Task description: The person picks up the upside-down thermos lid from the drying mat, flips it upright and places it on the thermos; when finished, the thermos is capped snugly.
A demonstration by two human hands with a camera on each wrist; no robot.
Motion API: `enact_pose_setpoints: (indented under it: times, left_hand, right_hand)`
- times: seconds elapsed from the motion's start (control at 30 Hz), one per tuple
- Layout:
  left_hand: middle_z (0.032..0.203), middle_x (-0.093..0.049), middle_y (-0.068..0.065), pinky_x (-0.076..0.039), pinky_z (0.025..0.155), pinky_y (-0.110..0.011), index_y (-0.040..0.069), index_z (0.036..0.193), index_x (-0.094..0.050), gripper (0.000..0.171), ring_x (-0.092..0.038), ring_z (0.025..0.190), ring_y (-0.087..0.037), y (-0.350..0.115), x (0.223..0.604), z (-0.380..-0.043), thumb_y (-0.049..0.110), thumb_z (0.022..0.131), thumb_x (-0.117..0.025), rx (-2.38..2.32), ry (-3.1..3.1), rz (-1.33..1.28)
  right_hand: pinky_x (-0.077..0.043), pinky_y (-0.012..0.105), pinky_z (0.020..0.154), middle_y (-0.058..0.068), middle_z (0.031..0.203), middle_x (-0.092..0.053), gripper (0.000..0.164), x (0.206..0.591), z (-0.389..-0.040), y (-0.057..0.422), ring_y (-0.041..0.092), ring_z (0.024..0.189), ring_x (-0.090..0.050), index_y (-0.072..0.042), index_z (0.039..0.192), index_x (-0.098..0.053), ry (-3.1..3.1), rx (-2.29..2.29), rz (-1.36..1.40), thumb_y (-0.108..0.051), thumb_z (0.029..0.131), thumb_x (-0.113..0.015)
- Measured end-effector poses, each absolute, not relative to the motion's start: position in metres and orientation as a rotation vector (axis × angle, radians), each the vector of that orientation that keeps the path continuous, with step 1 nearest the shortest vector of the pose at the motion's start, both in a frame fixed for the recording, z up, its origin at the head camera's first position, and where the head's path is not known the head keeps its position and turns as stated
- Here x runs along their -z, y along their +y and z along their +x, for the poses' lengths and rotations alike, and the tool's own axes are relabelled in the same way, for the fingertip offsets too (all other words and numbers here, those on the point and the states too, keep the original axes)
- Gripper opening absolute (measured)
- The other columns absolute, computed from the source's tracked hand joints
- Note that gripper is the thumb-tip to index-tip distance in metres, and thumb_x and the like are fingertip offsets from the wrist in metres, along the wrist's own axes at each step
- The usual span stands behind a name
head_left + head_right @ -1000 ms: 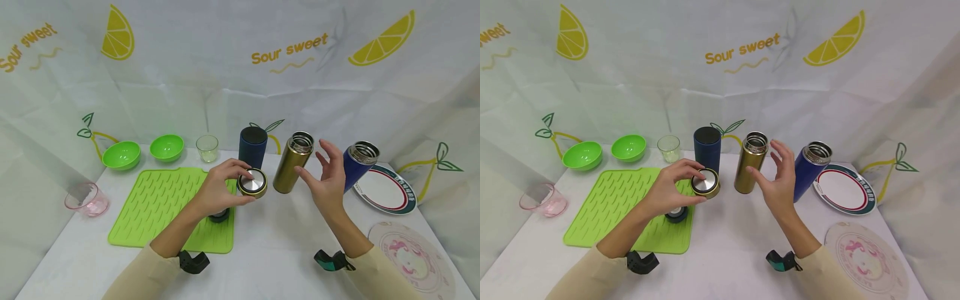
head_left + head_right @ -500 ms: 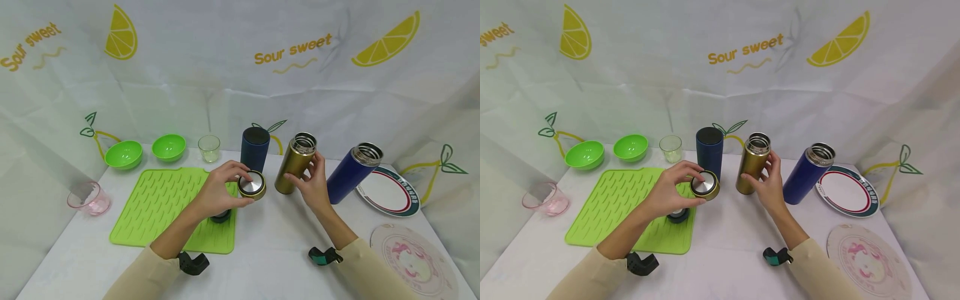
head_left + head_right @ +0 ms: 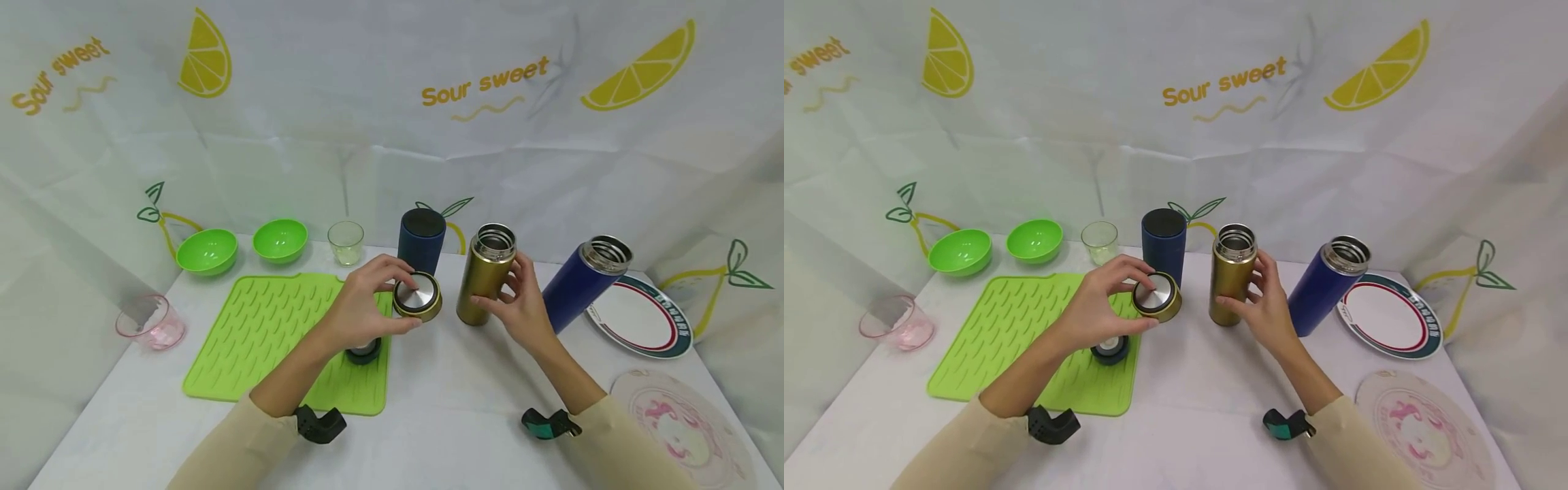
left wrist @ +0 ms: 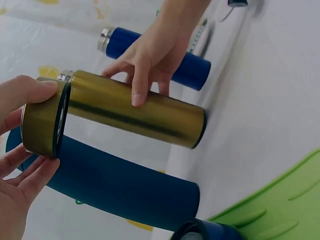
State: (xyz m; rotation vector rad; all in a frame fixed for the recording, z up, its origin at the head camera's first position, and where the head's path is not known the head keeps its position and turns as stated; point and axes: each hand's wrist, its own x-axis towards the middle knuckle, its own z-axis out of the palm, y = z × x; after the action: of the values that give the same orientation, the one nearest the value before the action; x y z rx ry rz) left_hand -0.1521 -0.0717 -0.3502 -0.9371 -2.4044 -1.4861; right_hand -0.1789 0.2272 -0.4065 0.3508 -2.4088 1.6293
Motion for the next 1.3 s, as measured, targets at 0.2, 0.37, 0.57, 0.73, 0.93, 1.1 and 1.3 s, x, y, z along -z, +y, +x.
enact_pose_setpoints:
  times: [0.2, 0.37, 0.57, 0.73, 0.93, 1.1, 1.3]
  left_hand:
    - [0.125, -0.065, -0.003, -0.061, 0.096, -0.036, 0.013, 0.103, -0.071, 0.037, -0.063, 0.12, -0.019, -0.067, 0.338, -0.153, 0.017, 0.072, -0.091, 1.468, -2.408, -0.954]
    - [0.128, -0.064, -0.002, -0.059, 0.099, -0.036, 0.014, 0.104, -0.071, 0.037, -0.062, 0.123, -0.019, -0.063, 0.331, -0.154, 0.017, 0.073, -0.09, 1.51, -2.386, -0.973]
    - [0.129, -0.064, -0.001, -0.059, 0.099, -0.034, 0.014, 0.104, -0.071, 0.037, -0.062, 0.125, -0.018, -0.057, 0.328, -0.154, 0.016, 0.073, -0.09, 1.556, -2.354, -0.985]
    - [0.128, -0.063, -0.002, -0.06, 0.097, -0.032, 0.015, 0.105, -0.07, 0.037, -0.062, 0.124, -0.018, -0.052, 0.328, -0.155, 0.016, 0.073, -0.09, 1.577, -2.34, -1.018]
    - [0.125, -0.062, 0.001, -0.061, 0.091, -0.027, 0.016, 0.105, -0.069, 0.038, -0.063, 0.118, -0.015, -0.048, 0.326, -0.155, 0.018, 0.074, -0.091, 1.596, -2.379, -0.994]
    - [0.115, -0.061, 0.001, -0.061, 0.087, -0.024, 0.016, 0.103, -0.066, 0.04, -0.063, 0.109, -0.013, -0.044, 0.322, -0.154, 0.022, 0.074, -0.092, 1.576, -2.396, -0.975]
    - [0.107, -0.059, -0.001, -0.06, 0.081, -0.018, 0.012, 0.098, -0.063, 0.041, -0.065, 0.102, -0.014, -0.039, 0.318, -0.151, 0.025, 0.073, -0.093, 1.489, -2.418, -0.956]
  right_hand:
    - [-0.05, 0.011, 0.098, 0.013, 0.154, -0.046, 0.1, 0.394, -0.166, 0.24, 0.007, 0.131, -0.052, -0.024, 0.158, -0.028, -2.565, -1.534, 0.462, -0.002, 0.079, -0.086]
    - [-0.054, 0.044, 0.106, 0.013, 0.152, -0.049, 0.096, 0.383, -0.161, 0.248, 0.037, 0.135, -0.056, -0.017, 0.156, -0.034, -2.715, -1.451, 0.574, -0.008, 0.078, -0.088]
    - [-0.05, 0.056, 0.106, 0.016, 0.148, -0.054, 0.092, 0.373, -0.158, 0.252, 0.042, 0.133, -0.057, -0.012, 0.152, -0.041, -2.808, -1.412, 0.703, -0.01, 0.075, -0.091]
    - [-0.05, 0.061, 0.104, 0.016, 0.145, -0.058, 0.085, 0.363, -0.156, 0.253, 0.046, 0.131, -0.058, -0.012, 0.147, -0.047, -2.883, -1.36, 0.85, -0.017, 0.075, -0.091]
    - [-0.052, 0.062, 0.103, 0.014, 0.145, -0.058, 0.084, 0.36, -0.157, 0.253, 0.046, 0.131, -0.058, -0.014, 0.147, -0.047, -2.905, -1.342, 0.959, -0.019, 0.076, -0.091]
    - [-0.053, 0.062, 0.102, 0.013, 0.145, -0.058, 0.085, 0.361, -0.156, 0.253, 0.046, 0.13, -0.059, -0.014, 0.148, -0.047, -2.894, -1.328, 0.984, -0.018, 0.076, -0.091]
    - [-0.054, 0.062, 0.101, 0.014, 0.146, -0.057, 0.085, 0.359, -0.155, 0.254, 0.046, 0.13, -0.06, -0.013, 0.149, -0.047, -2.906, -1.282, 0.981, -0.019, 0.076, -0.091]
